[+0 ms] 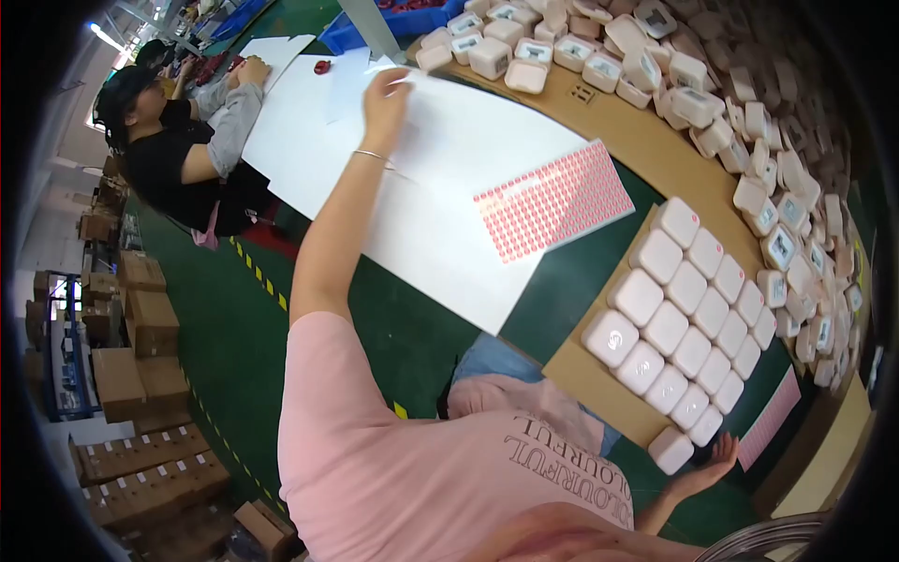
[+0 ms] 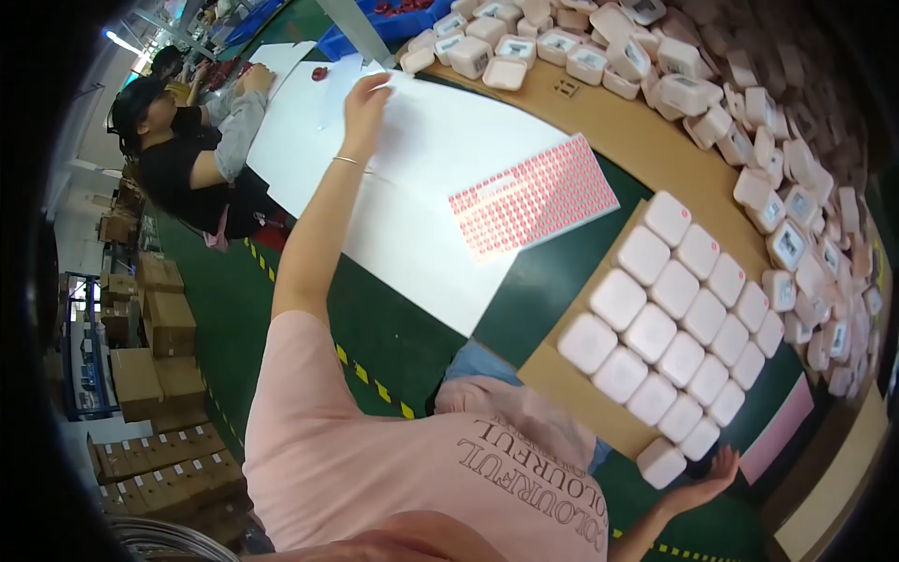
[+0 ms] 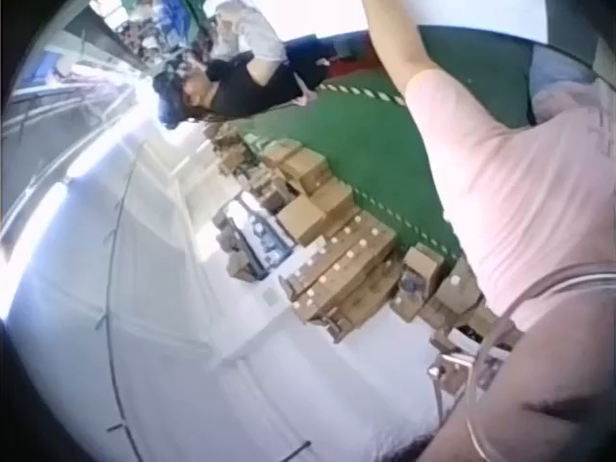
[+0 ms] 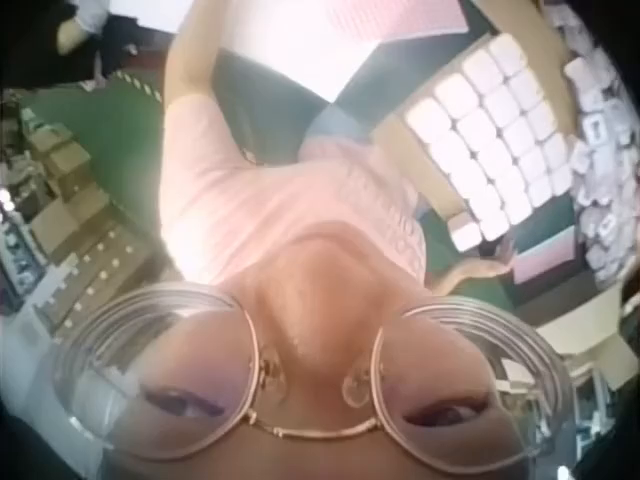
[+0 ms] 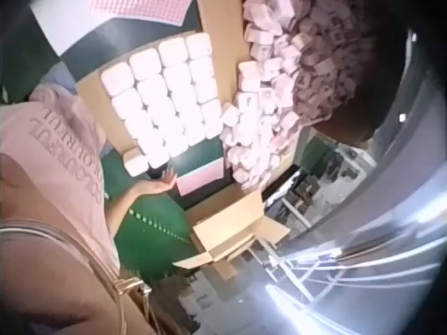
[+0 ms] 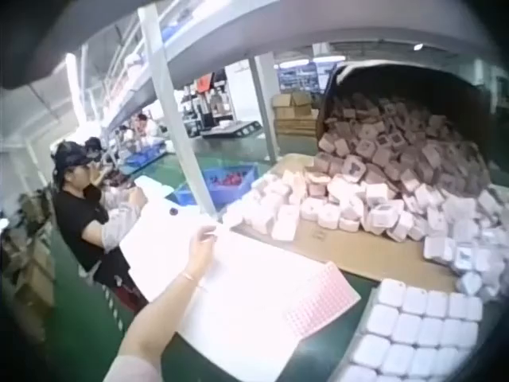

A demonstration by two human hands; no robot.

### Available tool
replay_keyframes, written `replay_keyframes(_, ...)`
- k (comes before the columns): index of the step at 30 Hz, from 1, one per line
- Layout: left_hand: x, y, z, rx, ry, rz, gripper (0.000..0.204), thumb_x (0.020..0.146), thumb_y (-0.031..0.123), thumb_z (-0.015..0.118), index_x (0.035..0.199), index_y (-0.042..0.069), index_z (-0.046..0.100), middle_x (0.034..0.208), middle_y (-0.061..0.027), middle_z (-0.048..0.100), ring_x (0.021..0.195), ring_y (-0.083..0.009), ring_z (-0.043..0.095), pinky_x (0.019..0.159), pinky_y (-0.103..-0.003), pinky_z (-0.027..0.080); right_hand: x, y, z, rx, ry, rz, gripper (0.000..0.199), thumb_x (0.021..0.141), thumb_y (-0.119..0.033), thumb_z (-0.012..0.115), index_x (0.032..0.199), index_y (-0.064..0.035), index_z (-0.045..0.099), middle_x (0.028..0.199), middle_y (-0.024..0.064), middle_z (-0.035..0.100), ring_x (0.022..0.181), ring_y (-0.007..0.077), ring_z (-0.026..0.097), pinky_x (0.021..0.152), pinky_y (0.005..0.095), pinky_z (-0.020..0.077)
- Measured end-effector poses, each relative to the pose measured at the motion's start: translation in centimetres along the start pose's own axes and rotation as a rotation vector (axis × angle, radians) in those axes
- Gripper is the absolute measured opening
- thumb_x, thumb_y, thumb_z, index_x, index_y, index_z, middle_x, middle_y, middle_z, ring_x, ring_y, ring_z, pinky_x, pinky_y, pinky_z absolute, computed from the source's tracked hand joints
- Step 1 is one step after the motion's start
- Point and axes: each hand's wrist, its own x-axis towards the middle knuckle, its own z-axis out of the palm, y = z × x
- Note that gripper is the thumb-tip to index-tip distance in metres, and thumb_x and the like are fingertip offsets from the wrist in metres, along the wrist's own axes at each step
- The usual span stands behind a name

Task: Applying labels to items and packing them into cardboard boxes for shipping.

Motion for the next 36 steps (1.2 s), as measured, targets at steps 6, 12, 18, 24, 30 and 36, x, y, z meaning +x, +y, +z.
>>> replay_keyframes(6, 5.6, -5.8, -5.4, 0.493, 0.027, -0.125, 0.031, 0.083, 0.007, 0.056, 0.113, 0.007, 0.066, 0.107, -0.0134, 0.069, 0.101, -0.0297, 0.064, 0.093, -0.037, 0.049, 0.8, 0.2, -0.7, 0.107, 0.222, 0.128, 0.055, 0.105, -0.042, 0.03, 0.126, 0.0039, 0.052, 0.099, 0.0136, 0.063, 0.087, 0.0224, 0.06, 0.078, 0.0342, 0.05)
replay_keyframes(12, 12.3, -10.5, -7.5, 1.163, -0.166, 0.015, 0.05, 0.088, 0.009, 0.05, 0.138, 0.013, 0.049, 0.146, -0.0099, 0.045, 0.13, -0.0347, 0.044, 0.105, -0.042, 0.042, 1.2, -0.3, -0.4, 0.23, 0.398, 0.232, 0.053, 0.105, -0.041, 0.033, 0.122, 0.0045, 0.054, 0.087, 0.0107, 0.064, 0.078, 0.019, 0.06, 0.072, 0.0321, 0.0499)
replay_keyframes(18, 14.8, -12.4, -7.7, 1.249, -0.157, 0.034, 0.054, 0.087, 0.015, 0.057, 0.14, 0.018, 0.047, 0.15, -0.0103, 0.039, 0.133, -0.0366, 0.04, 0.105, -0.044, 0.042, 1.5, -0.3, -0.2, 0.145, 0.507, 0.267, 0.049, 0.105, -0.038, 0.038, 0.114, 0.004, 0.06, 0.083, 0.0064, 0.063, 0.074, 0.0146, 0.057, 0.068, 0.0274, 0.0473)
replay_keyframes(24, 15.8, -12.3, -7.4, 1.381, -0.123, 0.049, 0.042, 0.087, 0.016, 0.057, 0.128, 0.021, 0.06, 0.153, -0.0153, 0.032, 0.141, -0.0382, 0.029, 0.107, -0.052, 0.036, 1.6, -1.3, 0.7, -0.065, 0.622, 0.278, 0.043, 0.104, -0.037, 0.043, 0.109, -0.0008, 0.065, 0.081, 0.0026, 0.06, 0.073, 0.0119, 0.054, 0.065, 0.0249, 0.0446)
replay_keyframes(30, 18.6, -16.6, -9.3, 1.077, -0.319, 0.029, 0.04, 0.088, 0.014, 0.053, 0.127, 0.019, 0.059, 0.129, -0.0253, 0.053, 0.123, -0.0441, 0.049, 0.102, -0.045, 0.042, 1.6, -0.3, 0.3, -0.066, 0.563, 0.257, 0.031, 0.102, -0.028, 0.049, 0.108, -0.0021, 0.065, 0.083, 0.0018, 0.059, 0.073, 0.0103, 0.053, 0.064, 0.0237, 0.0445)
replay_keyframes(36, 19.2, -17.9, -7.4, 1.04, -0.248, -0.06, 0.037, 0.084, 0.012, 0.052, 0.12, 0.018, 0.061, 0.12, -0.0229, 0.059, 0.109, -0.0425, 0.057, 0.096, -0.045, 0.045, 1.1, 0.8, -0.6, -0.071, 0.563, 0.201, 0.027, 0.101, -0.025, 0.051, 0.109, -0.0023, 0.064, 0.085, 0.0023, 0.059, 0.075, 0.0106, 0.055, 0.065, 0.023, 0.0461)
